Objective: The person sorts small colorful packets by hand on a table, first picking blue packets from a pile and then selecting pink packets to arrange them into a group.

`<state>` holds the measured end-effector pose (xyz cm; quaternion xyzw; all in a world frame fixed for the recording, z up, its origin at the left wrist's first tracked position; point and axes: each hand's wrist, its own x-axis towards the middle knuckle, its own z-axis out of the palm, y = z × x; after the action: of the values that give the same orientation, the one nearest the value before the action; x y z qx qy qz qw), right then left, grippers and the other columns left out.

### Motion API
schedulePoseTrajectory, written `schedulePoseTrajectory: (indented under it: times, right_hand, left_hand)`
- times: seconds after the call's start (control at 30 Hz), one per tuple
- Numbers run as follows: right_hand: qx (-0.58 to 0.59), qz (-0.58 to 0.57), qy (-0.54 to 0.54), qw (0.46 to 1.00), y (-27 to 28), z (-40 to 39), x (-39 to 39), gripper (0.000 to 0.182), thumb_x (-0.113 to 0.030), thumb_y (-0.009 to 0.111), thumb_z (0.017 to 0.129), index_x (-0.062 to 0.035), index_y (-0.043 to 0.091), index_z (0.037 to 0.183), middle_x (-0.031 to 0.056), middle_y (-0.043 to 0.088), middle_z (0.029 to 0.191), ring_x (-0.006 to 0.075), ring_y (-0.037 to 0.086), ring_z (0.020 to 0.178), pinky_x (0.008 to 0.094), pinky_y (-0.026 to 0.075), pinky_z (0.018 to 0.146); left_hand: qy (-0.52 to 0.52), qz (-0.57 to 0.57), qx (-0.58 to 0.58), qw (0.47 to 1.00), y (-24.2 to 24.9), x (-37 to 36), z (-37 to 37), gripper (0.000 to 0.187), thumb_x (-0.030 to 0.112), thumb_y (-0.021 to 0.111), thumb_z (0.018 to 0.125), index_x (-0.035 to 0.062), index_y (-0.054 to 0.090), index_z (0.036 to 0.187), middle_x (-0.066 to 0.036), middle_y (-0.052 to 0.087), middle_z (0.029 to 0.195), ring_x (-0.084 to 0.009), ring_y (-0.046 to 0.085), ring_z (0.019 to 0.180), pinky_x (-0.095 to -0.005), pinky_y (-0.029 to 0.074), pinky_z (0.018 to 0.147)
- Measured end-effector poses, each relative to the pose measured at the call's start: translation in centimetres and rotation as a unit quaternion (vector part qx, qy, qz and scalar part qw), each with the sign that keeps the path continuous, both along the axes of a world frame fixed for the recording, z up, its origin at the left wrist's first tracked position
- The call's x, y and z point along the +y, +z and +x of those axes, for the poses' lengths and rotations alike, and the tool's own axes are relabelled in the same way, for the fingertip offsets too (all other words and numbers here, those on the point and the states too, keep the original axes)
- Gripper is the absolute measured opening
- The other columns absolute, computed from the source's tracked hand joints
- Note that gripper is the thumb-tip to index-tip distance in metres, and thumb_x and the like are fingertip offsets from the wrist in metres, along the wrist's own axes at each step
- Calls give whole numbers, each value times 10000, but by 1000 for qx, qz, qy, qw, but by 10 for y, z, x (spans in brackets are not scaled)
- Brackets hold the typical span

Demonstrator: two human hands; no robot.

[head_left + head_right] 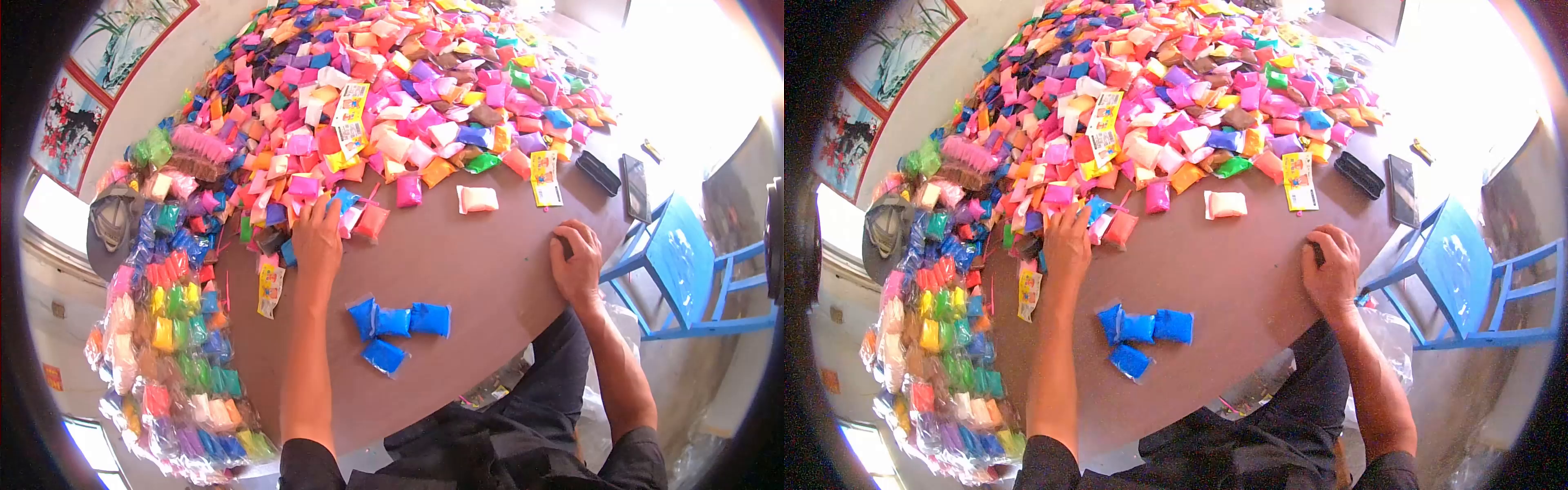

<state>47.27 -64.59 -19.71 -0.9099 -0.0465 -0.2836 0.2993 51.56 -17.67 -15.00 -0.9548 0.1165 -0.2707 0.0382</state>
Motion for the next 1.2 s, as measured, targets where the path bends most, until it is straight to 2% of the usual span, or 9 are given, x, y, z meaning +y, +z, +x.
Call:
schedulePoseTrajectory:
  times: [0.17,0.2,0.23,0.3,0.37,0.47,0.67,0.97,1.2]
  right_hand:
    - [0,-3,1,1000,1,0,0,138,-92,729,895,-41,746,1023,122,737,1162,354,670,1168,475,487,1066]
    - [1,0,4,1000,0,-2,0,138,-92,728,897,-41,746,1024,123,737,1161,355,671,1166,476,485,1068]
    - [-2,2,7,1000,0,-1,0,137,-93,727,899,-41,746,1025,123,737,1161,355,671,1165,476,484,1070]
    - [-7,5,7,1000,1,0,0,138,-95,725,904,-41,746,1028,124,737,1160,356,671,1165,477,482,1072]
    - [-8,2,6,1000,1,0,1,139,-99,723,907,-41,747,1032,125,737,1161,356,670,1169,478,481,1073]
    - [-11,-4,8,1000,1,-1,1,140,-105,721,910,-43,747,1033,123,737,1165,355,670,1176,482,484,1068]
    - [-14,-4,4,1000,-2,-1,1,149,-117,727,911,-49,753,1042,120,739,1176,357,668,1177,484,489,1063]
    - [-35,-6,2,999,-4,1,-1,155,-98,728,878,-60,754,1026,116,739,1149,361,677,1153,481,498,1041]
    - [-17,9,-4,1000,-3,-1,-1,161,-99,744,874,-66,752,1031,102,726,1175,351,656,1184,489,468,1068]
  left_hand:
    - [-16,-45,-16,999,6,6,12,244,53,690,915,50,752,1152,-125,759,1196,-356,655,1120,-471,545,976]
    - [-25,-54,-66,996,17,-1,0,192,94,696,962,35,763,1132,-111,780,1079,-281,711,1017,-424,574,897]
    - [8,-173,18,985,33,-12,-18,198,115,690,984,24,757,1146,-97,775,1041,-243,713,978,-404,576,864]
    - [73,-395,179,898,55,-31,-69,224,159,679,1027,2,747,1174,-68,766,966,-166,719,900,-365,581,797]
    - [42,-407,251,877,51,-34,-113,249,185,666,1062,-19,735,1187,-36,735,892,-96,707,819,-302,561,697]
    - [64,-584,305,750,23,-41,-153,224,146,675,1056,-34,732,1177,-44,746,901,-102,726,797,-280,560,673]
    - [109,-556,291,771,24,-47,-163,207,138,684,1051,-57,714,1114,-55,755,883,-112,729,759,-277,568,647]
    - [86,-634,300,708,14,-37,-148,146,158,698,1044,16,731,1053,4,709,826,-71,658,685,-242,513,622]
    - [42,-576,313,754,25,-58,-89,231,198,704,1039,-19,743,1108,-2,731,837,-70,669,689,-249,547,617]
